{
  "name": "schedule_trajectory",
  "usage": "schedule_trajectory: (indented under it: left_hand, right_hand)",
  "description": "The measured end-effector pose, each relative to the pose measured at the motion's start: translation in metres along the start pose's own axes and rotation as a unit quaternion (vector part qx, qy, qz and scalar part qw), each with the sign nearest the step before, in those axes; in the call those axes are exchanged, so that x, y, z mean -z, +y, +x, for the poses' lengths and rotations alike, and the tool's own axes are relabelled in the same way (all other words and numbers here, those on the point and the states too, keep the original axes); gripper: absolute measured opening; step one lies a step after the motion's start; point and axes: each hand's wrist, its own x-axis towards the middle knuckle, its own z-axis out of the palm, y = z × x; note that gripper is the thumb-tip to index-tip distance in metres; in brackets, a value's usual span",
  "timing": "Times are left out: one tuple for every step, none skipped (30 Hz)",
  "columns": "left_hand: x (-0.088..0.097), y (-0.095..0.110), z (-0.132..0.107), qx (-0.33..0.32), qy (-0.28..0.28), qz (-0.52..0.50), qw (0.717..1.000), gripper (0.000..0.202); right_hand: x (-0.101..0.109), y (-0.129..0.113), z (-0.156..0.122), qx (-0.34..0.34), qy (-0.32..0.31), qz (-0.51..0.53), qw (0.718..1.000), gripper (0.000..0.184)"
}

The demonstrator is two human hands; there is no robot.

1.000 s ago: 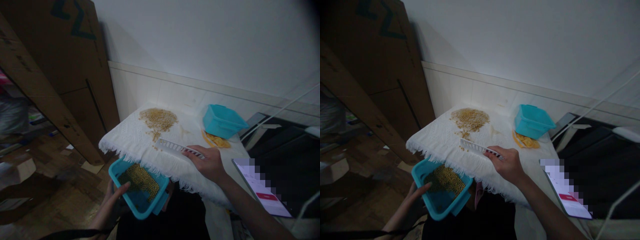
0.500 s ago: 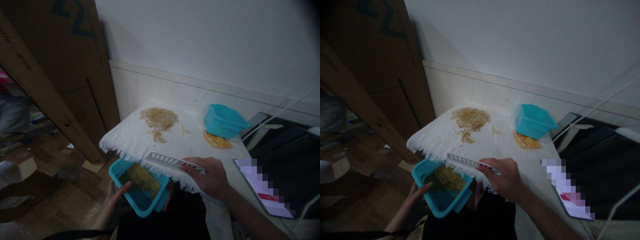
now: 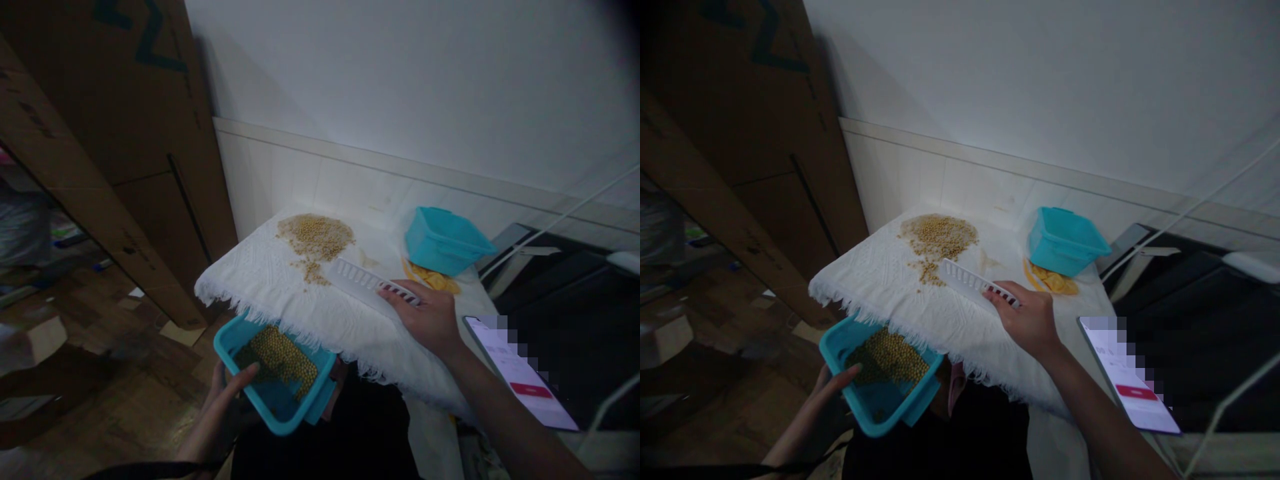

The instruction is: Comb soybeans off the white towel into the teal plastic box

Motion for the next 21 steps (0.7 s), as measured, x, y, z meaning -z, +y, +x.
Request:
schedule_trajectory:
  left_hand:
    - [0.0000,0.0002,-0.0003,0.001,0.002,0.001,1.000,0.102]
    - [0.0000,0.0004,-0.0007,0.003,0.003,0.002,1.000,0.102]
    - [-0.0002,0.0008,-0.0013,0.003,0.003,0.005,1.000,0.101]
    - [-0.0006,0.0014,-0.0021,0.003,0.001,0.008,1.000,0.100]
    - [-0.0011,0.0020,-0.0030,0.002,-0.002,0.009,1.000,0.099]
    - [-0.0016,0.0026,-0.0039,0.001,-0.005,0.008,1.000,0.099]
    - [-0.0022,0.0032,-0.0047,-0.001,-0.008,0.007,1.000,0.099]
    - [-0.0027,0.0036,-0.0054,-0.004,-0.013,0.005,1.000,0.100]
    - [-0.0031,0.0039,-0.0058,-0.006,-0.017,0.004,1.000,0.101]
    - [-0.0033,0.0041,-0.0059,-0.006,-0.018,0.004,1.000,0.103]
    - [-0.0032,0.0040,-0.0057,-0.006,-0.017,0.004,1.000,0.105]
    - [-0.0030,0.0038,-0.0052,-0.005,-0.014,0.005,1.000,0.106]
    - [-0.0027,0.0035,-0.0047,-0.003,-0.008,0.004,1.000,0.107]
    - [-0.0024,0.0032,-0.0041,0.000,-0.003,0.004,1.000,0.106]
    - [-0.0021,0.0029,-0.0037,0.001,0.000,0.002,1.000,0.105]
    - [-0.0021,0.0027,-0.0035,0.001,0.000,0.001,1.000,0.103]
    - [-0.0022,0.0026,-0.0036,0.001,-0.001,0.000,1.000,0.101]
    - [-0.0025,0.0026,-0.0039,0.000,-0.003,0.001,1.000,0.099]
    - [-0.0030,0.0027,-0.0043,-0.001,-0.005,0.000,1.000,0.099]
    - [-0.0034,0.0028,-0.0047,-0.002,-0.005,-0.001,1.000,0.100]
    - [-0.0038,0.0028,-0.0051,-0.003,-0.004,-0.002,1.000,0.102]
  right_hand:
    - [0.0001,-0.0013,-0.0008,-0.002,-0.004,0.006,1.000,0.021]
    - [0.0002,-0.0022,-0.0013,-0.003,-0.007,0.011,1.000,0.021]
    - [0.0002,-0.0025,-0.0014,-0.005,-0.009,0.015,1.000,0.021]
    - [0.0001,-0.0023,-0.0011,-0.007,-0.007,0.018,1.000,0.021]
    - [0.0000,-0.0015,-0.0006,-0.010,-0.003,0.019,1.000,0.021]
    - [-0.0002,-0.0005,0.0001,-0.012,0.002,0.019,1.000,0.020]
    - [-0.0004,0.0006,0.0009,-0.013,0.007,0.019,1.000,0.019]
    - [-0.0006,0.0017,0.0016,-0.015,0.010,0.019,1.000,0.019]
    - [-0.0007,0.0024,0.0021,-0.015,0.009,0.020,1.000,0.018]
    - [-0.0008,0.0028,0.0023,-0.014,0.005,0.021,1.000,0.017]
    - [-0.0007,0.0027,0.0023,-0.013,0.001,0.023,1.000,0.017]
    - [-0.0005,0.0021,0.0020,-0.012,-0.004,0.026,1.000,0.017]
    - [-0.0001,0.0012,0.0015,-0.011,-0.008,0.028,1.000,0.017]
    - [0.0003,0.0000,0.0009,-0.011,-0.012,0.029,0.999,0.017]
    - [0.0007,-0.0013,0.0002,-0.011,-0.015,0.030,0.999,0.016]
    - [0.0010,-0.0026,-0.0004,-0.011,-0.016,0.030,0.999,0.017]
    - [0.0011,-0.0039,-0.0010,-0.010,-0.018,0.032,0.999,0.017]
    - [0.0011,-0.0050,-0.0015,-0.008,-0.019,0.033,0.999,0.017]
    - [0.0008,-0.0059,-0.0018,-0.005,-0.021,0.035,0.999,0.017]
    - [0.0003,-0.0066,-0.0020,-0.002,-0.022,0.037,0.999,0.017]
    - [-0.0004,-0.0071,-0.0019,-0.001,-0.023,0.039,0.999,0.017]
